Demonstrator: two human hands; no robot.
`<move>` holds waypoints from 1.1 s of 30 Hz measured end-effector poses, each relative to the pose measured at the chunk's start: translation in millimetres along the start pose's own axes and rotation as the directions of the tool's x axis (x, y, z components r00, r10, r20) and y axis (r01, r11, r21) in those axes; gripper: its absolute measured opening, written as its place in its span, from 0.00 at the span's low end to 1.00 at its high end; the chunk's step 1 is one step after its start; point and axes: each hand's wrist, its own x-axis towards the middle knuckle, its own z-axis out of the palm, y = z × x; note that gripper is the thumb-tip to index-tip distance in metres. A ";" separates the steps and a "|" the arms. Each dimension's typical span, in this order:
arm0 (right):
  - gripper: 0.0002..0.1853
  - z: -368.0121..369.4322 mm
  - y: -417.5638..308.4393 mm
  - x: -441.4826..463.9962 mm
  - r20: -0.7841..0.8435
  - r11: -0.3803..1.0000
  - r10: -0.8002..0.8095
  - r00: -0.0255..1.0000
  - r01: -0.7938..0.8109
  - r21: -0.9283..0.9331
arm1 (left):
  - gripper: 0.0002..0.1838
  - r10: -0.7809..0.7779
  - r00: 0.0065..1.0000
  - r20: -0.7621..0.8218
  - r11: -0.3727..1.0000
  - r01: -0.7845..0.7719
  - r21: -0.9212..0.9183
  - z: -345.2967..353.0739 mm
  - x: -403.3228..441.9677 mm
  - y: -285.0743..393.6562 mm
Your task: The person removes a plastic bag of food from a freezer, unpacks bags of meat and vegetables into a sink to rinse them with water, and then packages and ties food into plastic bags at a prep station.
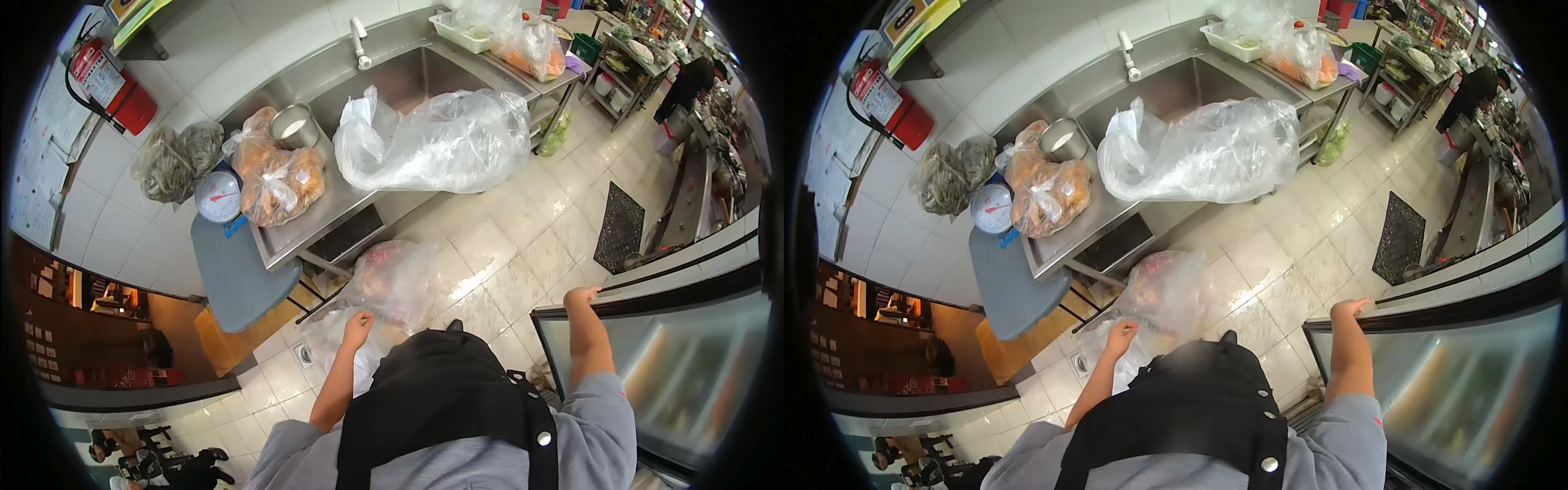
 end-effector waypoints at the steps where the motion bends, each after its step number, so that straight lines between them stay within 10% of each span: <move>1: 0.09 0.9 -1.3 -1.5 -0.103 0.994 0.093 0.990 -0.087 0.062 | 0.09 0.011 1.000 0.000 1.000 -0.011 -0.002 -0.5 -5.7 -3.6; 8: 0.12 -15.6 -50.0 -5.5 0.311 0.929 -0.008 0.951 0.122 -0.349 | 0.09 -0.066 0.997 -0.034 0.996 0.063 -0.066 -38.4 -0.1 5.5; 13: 0.21 -22.9 -108.6 -16.8 0.619 0.949 0.100 0.779 0.113 -0.295 | 0.20 0.101 0.958 -0.267 0.962 -0.163 -0.220 -65.2 54.1 76.1; 24: 0.20 63.1 -175.8 -116.5 0.408 0.738 -0.597 0.691 0.273 0.617 | 0.53 0.465 0.789 -0.403 0.881 -0.455 0.126 -113.5 185.9 218.6; 29: 0.22 76.7 -161.1 -100.4 0.194 0.367 -0.706 0.681 0.118 0.923 | 0.63 0.434 0.833 -0.343 0.882 -0.317 0.348 -93.7 250.4 238.4; 33: 0.37 26.6 -117.0 -56.8 -0.280 -0.460 -0.654 0.702 -0.077 0.884 | 0.49 0.273 0.926 -0.262 0.961 -0.273 0.039 -51.6 323.5 225.9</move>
